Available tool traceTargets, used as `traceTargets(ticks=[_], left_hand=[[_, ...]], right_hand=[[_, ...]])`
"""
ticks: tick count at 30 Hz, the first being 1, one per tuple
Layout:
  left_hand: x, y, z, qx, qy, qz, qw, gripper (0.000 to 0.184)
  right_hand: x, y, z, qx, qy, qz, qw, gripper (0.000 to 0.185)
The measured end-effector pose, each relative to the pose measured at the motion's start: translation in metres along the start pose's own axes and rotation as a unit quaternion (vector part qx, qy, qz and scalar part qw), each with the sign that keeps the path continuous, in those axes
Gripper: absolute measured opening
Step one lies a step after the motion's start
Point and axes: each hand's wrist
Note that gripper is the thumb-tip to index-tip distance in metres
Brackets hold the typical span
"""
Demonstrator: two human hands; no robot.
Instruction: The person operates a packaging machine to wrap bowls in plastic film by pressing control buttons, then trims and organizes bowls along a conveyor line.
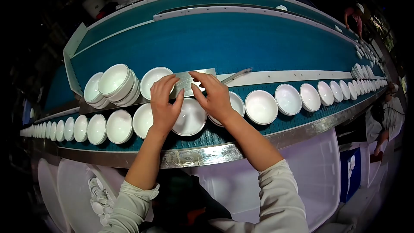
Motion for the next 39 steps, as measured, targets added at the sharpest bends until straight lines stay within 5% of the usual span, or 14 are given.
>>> traceTargets(ticks=[4,6,14,16,20,24,29,30,33,34,36,39], left_hand=[[0.028,-0.002,-0.005,-0.009,0.098,-0.054,0.994,0.028],[0.038,-0.009,-0.004,0.163,0.168,-0.131,0.963,0.024],[0.029,-0.005,-0.003,0.068,0.081,-0.129,0.986,0.016],[0.015,0.000,-0.005,0.060,0.017,-0.012,0.998,0.018],[-0.003,-0.007,0.005,0.110,0.026,0.127,0.986,0.021],[-0.004,-0.007,0.003,0.119,0.046,0.119,0.985,0.024],[0.000,0.002,-0.004,0.027,-0.034,0.001,0.999,0.051],[0.004,0.000,0.000,0.030,-0.164,-0.113,0.979,0.053],[0.010,-0.001,0.000,0.083,-0.451,-0.382,0.802,0.060],[0.009,0.000,-0.001,0.079,-0.451,-0.380,0.804,0.060],[0.006,-0.001,-0.001,0.125,-0.625,-0.464,0.615,0.057],[0.011,-0.001,0.001,0.125,-0.646,-0.474,0.585,0.055]], right_hand=[[-0.019,0.004,-0.007,-0.041,-0.052,0.024,0.998,0.026],[-0.025,0.005,-0.008,-0.057,-0.063,0.045,0.995,0.025],[-0.032,0.003,-0.005,-0.015,0.069,0.159,0.985,0.030],[-0.029,0.004,-0.003,0.001,0.283,0.284,0.916,0.042],[-0.019,0.004,-0.006,0.031,0.431,0.335,0.837,0.056],[-0.023,-0.001,-0.003,0.036,0.295,0.331,0.896,0.044],[-0.029,-0.007,0.007,-0.081,0.357,0.335,0.868,0.041],[-0.026,-0.006,0.007,-0.079,0.356,0.333,0.870,0.041],[-0.016,-0.005,0.008,-0.078,0.399,0.369,0.836,0.043],[-0.015,-0.006,0.011,-0.067,0.410,0.367,0.833,0.043],[-0.014,-0.006,0.013,-0.050,0.421,0.362,0.830,0.044],[-0.012,-0.005,0.014,0.037,0.246,0.283,0.926,0.049]])
Point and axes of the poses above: each hand's wrist, its own y-axis towards the middle knuckle, its own z-axis out of the palm, x = y × z, and after that the axes turned 4 degrees about -z, right-handed
